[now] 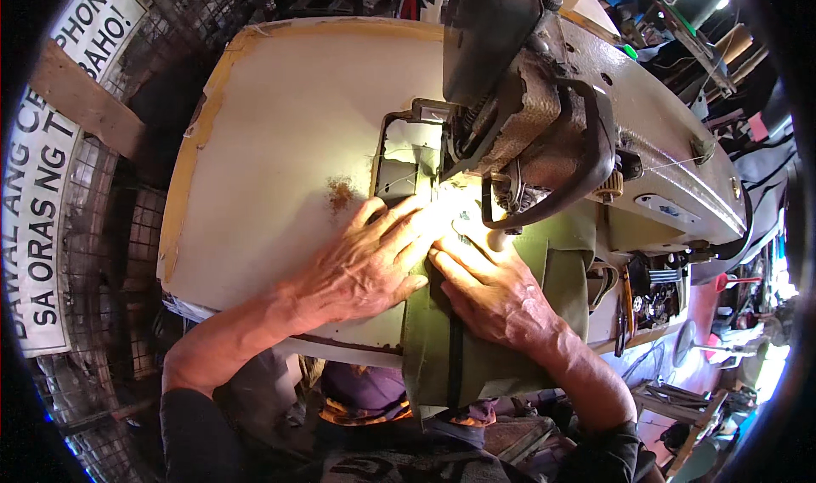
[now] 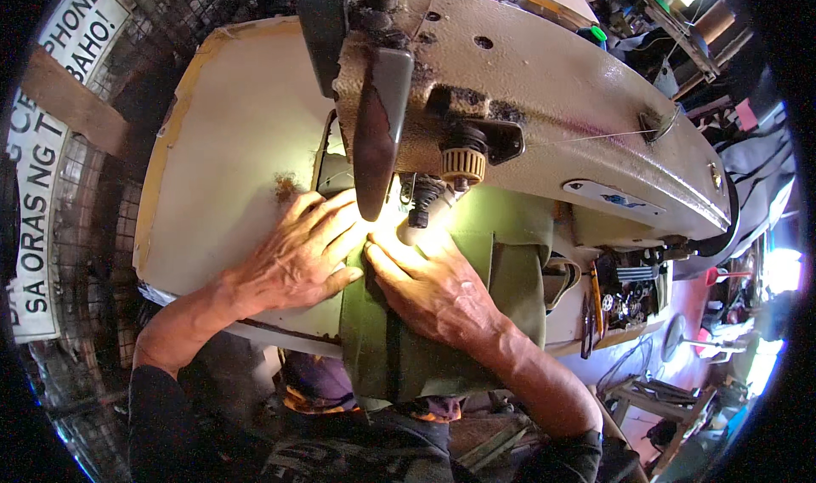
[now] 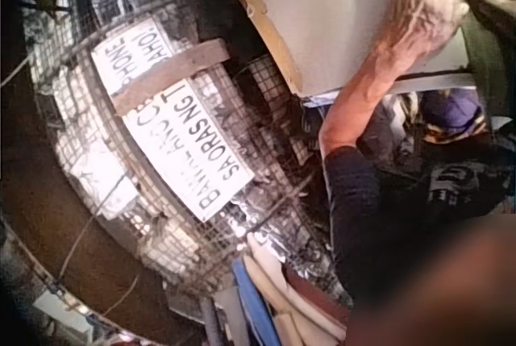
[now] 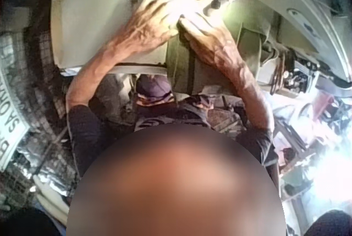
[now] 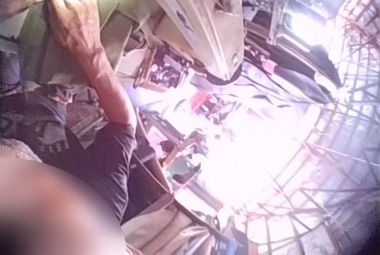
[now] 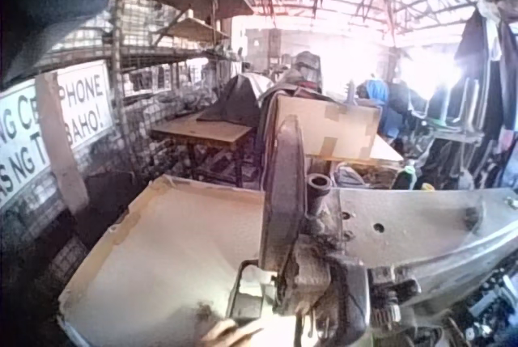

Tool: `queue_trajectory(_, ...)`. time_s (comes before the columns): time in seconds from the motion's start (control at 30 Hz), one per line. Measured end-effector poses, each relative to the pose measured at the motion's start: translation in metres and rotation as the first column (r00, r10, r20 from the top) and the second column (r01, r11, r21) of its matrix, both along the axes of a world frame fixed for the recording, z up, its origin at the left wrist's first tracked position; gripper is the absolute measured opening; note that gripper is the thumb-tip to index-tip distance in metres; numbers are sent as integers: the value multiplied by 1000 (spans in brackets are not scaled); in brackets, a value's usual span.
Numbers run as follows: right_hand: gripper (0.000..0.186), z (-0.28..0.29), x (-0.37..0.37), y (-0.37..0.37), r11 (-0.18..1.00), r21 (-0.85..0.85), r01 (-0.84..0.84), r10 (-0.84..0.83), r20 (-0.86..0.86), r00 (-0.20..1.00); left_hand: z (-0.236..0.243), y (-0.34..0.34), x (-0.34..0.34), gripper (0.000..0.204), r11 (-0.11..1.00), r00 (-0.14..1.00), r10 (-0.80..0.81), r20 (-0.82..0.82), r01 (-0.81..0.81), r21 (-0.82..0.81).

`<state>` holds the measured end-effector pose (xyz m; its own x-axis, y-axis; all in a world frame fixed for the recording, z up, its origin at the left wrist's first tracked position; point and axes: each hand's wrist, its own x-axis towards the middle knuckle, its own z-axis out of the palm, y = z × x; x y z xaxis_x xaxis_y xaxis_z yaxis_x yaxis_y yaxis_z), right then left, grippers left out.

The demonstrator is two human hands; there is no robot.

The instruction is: Sewing components of a fabric bag using an industrial sewing machine.

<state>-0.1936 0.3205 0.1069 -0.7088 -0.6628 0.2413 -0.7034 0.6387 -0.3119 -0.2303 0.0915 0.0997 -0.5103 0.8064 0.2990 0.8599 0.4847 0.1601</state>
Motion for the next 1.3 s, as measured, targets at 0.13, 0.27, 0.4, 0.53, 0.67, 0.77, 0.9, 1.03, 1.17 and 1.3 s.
queue_trajectory(0.13,42,-2,-1,1,1000,2,-19,19,-8,1000,0,-1,-1,54,1000,1000,-2,23,2,-5)
queue_trajectory(0.27,43,-3,-7,4,999,-16,-29,29,23,999,1,0,-6,54,1000,1000,3,25,-3,-4)
queue_trajectory(0.4,43,-5,-13,5,999,12,-36,35,65,997,1,0,-7,52,999,998,32,52,-32,1)
queue_trajectory(0.53,43,-7,-14,4,998,-45,-44,41,-47,998,0,-2,-5,46,998,999,33,37,-36,59)
queue_trajectory(0.67,42,-7,-12,5,999,-20,-47,46,-15,999,0,-3,-4,38,999,1000,21,-6,-21,45)
queue_trajectory(0.77,42,-8,-13,7,1000,-7,-3,3,74,997,-1,-2,-8,39,998,999,40,23,-40,40)
queue_trajectory(0.9,42,-8,-19,8,997,70,16,-23,96,995,-2,-1,-13,36,993,998,57,13,-58,104)
queue_trajectory(1.03,42,-7,-21,7,1000,18,10,-11,79,997,-2,-3,-12,35,996,1000,13,-28,-10,87)
queue_trajectory(1.17,39,-8,-22,8,999,-42,-3,2,-12,1000,-2,-2,-10,34,989,997,46,61,-54,139)
queue_trajectory(1.3,43,-12,-25,11,997,-74,10,-9,12,1000,-2,0,-13,35,989,995,46,90,-58,139)
